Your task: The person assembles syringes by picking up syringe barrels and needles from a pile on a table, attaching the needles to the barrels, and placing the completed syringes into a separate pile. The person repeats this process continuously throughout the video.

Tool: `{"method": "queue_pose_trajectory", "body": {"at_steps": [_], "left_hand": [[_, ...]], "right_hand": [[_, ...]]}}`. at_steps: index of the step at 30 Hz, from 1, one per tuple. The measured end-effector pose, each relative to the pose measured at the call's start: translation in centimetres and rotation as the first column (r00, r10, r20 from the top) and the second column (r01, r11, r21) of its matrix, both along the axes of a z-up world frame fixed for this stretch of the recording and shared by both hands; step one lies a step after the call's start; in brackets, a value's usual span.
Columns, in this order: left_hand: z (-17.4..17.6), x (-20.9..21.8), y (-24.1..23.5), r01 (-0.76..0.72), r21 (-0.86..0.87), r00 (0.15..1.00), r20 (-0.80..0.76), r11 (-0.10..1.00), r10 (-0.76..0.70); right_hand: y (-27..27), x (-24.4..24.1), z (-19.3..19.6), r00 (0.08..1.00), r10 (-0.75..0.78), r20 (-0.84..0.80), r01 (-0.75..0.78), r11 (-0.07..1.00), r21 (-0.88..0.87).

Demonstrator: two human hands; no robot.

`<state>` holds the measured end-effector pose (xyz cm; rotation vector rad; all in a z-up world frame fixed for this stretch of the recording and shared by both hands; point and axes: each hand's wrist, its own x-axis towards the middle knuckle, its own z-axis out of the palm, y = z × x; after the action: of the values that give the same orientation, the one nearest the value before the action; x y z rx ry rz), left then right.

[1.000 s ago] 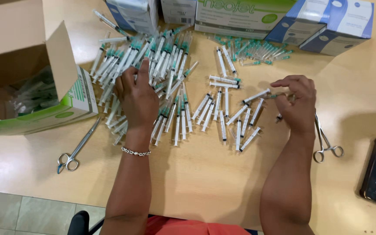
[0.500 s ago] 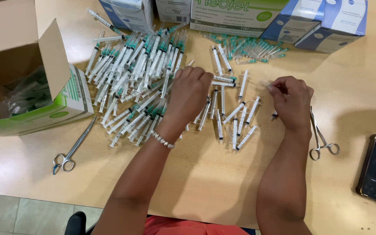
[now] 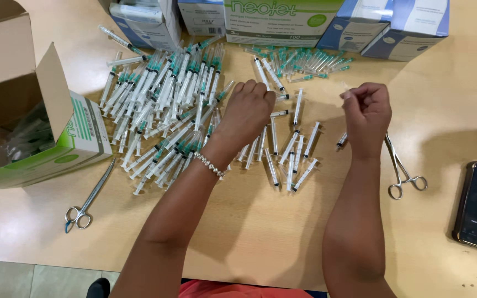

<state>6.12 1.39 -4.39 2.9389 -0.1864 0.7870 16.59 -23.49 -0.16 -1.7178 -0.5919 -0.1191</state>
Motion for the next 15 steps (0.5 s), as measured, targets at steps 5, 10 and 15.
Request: {"method": "queue_pose_trajectory", "body": {"at_steps": [5, 10, 15], "left_hand": [[2.3, -4.0, -1.8, -0.059, -0.343, 0.998, -0.053, 0.938, 0.043], [3.1, -5.2, -3.3, -0.008, -0.409, 0.999, 0.035, 0.912, 0.025], [2.2, -4.4, -3.0, 0.037, -0.305, 0.983, 0.183, 0.952, 0.02]], "right_hand": [[1.8, -0.8, 0.7, 0.987, 0.077, -0.142, -0.052, 0.984, 0.172], [4.1, -2.6, 0.6, 0.917, 0.225, -0.328, -0.112, 0.938, 0.328], [5.1, -3.1, -0.2, 0.896, 0.316, -0.313, -0.175, 0.897, 0.406]]}}
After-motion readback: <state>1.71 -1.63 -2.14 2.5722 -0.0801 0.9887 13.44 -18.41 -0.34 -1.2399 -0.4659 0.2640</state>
